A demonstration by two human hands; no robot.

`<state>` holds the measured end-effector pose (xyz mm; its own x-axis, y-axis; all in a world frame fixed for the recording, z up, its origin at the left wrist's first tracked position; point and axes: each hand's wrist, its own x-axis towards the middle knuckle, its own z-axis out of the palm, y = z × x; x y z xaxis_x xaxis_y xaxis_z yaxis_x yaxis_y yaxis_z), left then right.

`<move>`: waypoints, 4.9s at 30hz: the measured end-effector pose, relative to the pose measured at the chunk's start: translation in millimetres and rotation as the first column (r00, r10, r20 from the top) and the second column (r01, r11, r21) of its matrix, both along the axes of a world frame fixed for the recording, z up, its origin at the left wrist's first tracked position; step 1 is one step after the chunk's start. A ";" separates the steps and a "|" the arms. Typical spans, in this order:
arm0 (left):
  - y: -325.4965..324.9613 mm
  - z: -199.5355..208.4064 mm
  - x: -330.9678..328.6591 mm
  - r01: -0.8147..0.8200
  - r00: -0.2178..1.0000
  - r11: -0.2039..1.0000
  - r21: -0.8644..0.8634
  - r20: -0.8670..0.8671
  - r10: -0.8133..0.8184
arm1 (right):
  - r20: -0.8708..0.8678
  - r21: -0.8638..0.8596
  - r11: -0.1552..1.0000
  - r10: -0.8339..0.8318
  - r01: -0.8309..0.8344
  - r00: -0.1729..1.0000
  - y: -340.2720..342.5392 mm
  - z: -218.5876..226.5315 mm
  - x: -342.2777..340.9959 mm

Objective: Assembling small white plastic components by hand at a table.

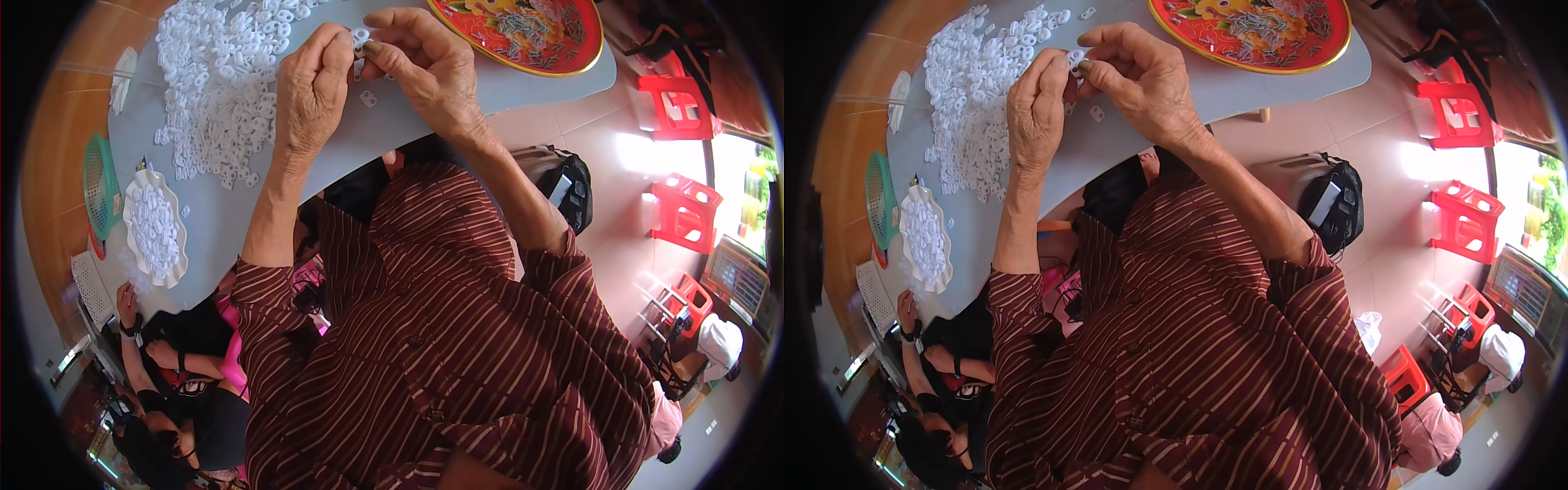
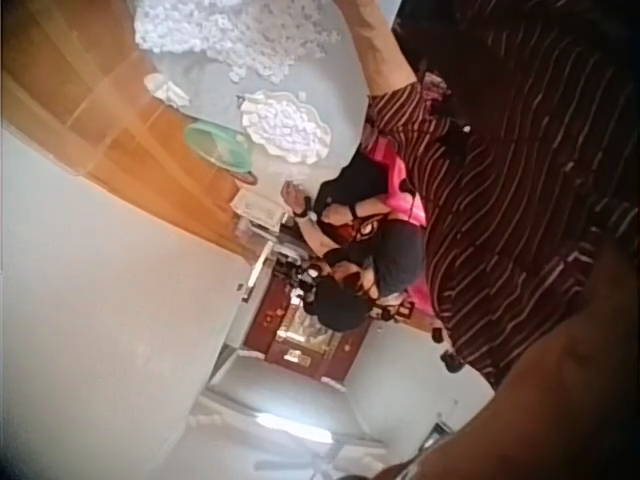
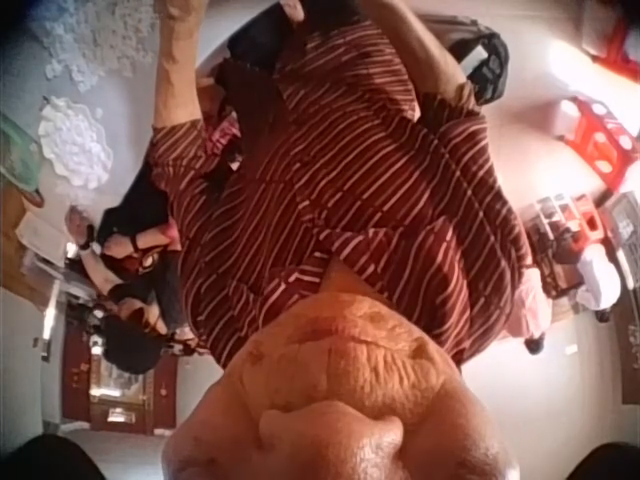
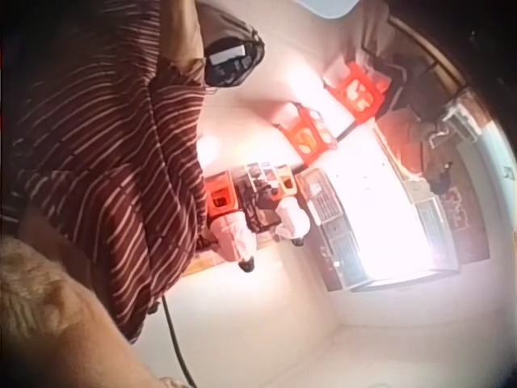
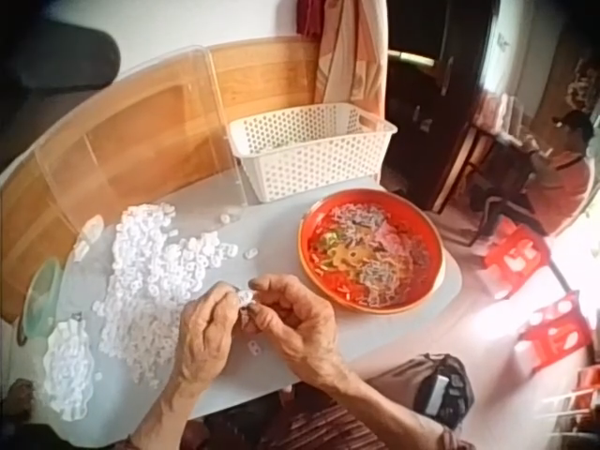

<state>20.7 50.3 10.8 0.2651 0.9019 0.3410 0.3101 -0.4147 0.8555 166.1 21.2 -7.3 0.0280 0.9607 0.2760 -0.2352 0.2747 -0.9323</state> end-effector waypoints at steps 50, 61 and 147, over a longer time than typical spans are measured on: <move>11.0 -9.6 -18.3 0.205 0.974 0.974 -0.092 -0.081 -0.213 | 0.329 0.148 0.987 -0.103 0.057 0.939 -3.9 -1.7 0.2; 0.6 -2.9 -11.6 0.200 0.980 0.961 -0.192 0.013 -0.201 | 0.323 0.179 0.982 -0.119 0.063 0.939 -6.1 -3.5 0.5; -43.0 -11.0 -28.9 -0.067 0.784 0.926 -0.372 0.554 0.279 | 0.945 0.192 0.894 -0.058 -0.406 0.322 103.4 37.9 -2.2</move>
